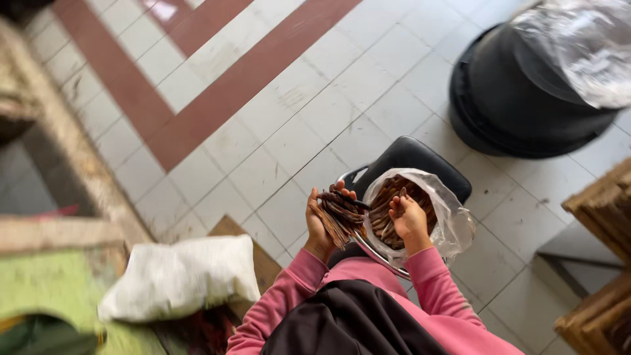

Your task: The person picks up dried banana slices from a drying rack and places them into a clear plastic bag.

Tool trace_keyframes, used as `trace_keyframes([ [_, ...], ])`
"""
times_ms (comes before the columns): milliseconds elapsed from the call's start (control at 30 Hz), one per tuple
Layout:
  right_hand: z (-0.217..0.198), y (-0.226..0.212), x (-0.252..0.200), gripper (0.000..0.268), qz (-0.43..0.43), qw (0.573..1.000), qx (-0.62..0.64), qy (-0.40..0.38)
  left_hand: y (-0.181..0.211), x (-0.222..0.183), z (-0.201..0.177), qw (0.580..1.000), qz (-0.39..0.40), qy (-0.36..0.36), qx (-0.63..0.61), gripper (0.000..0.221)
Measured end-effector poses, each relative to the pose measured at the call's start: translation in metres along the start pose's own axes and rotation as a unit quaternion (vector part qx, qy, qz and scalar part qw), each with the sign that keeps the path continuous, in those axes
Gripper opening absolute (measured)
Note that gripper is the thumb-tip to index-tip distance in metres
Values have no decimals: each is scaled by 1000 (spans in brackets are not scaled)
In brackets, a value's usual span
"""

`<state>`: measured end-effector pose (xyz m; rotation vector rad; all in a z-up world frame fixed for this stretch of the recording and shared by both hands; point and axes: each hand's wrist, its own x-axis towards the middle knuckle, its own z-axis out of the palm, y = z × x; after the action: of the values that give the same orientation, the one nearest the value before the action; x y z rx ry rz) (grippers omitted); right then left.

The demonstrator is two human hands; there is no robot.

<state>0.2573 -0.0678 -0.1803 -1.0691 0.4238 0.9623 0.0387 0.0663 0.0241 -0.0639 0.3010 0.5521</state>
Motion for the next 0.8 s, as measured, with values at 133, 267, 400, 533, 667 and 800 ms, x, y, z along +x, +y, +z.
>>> trace_keyframes([
  [133, 5, 18, 15, 22, -28, 994, 84, 72, 10, 38, 9, 994, -73, -39, 76, 66],
  [267, 25, 24, 19, 25, -81, 972, 191, 115, 5, 82, 24, 987, -153, -27, 37, 65],
  [400, 52, 21, 23, 25, 6, 893, 419, 163, -14, 131, 43, 970, -228, -50, 67, 65],
  [533, 81, 6, 40, 27, -59, 913, 381, 136, -40, 161, 57, 944, -314, -51, 93, 64],
  [667, 132, -7, 70, 30, -94, 900, 412, 110, -45, 194, 71, 909, -406, -40, 89, 63],
  [800, 149, -32, 79, 34, -183, 865, 428, 185, -33, 234, 95, 885, -442, -84, 118, 65],
])
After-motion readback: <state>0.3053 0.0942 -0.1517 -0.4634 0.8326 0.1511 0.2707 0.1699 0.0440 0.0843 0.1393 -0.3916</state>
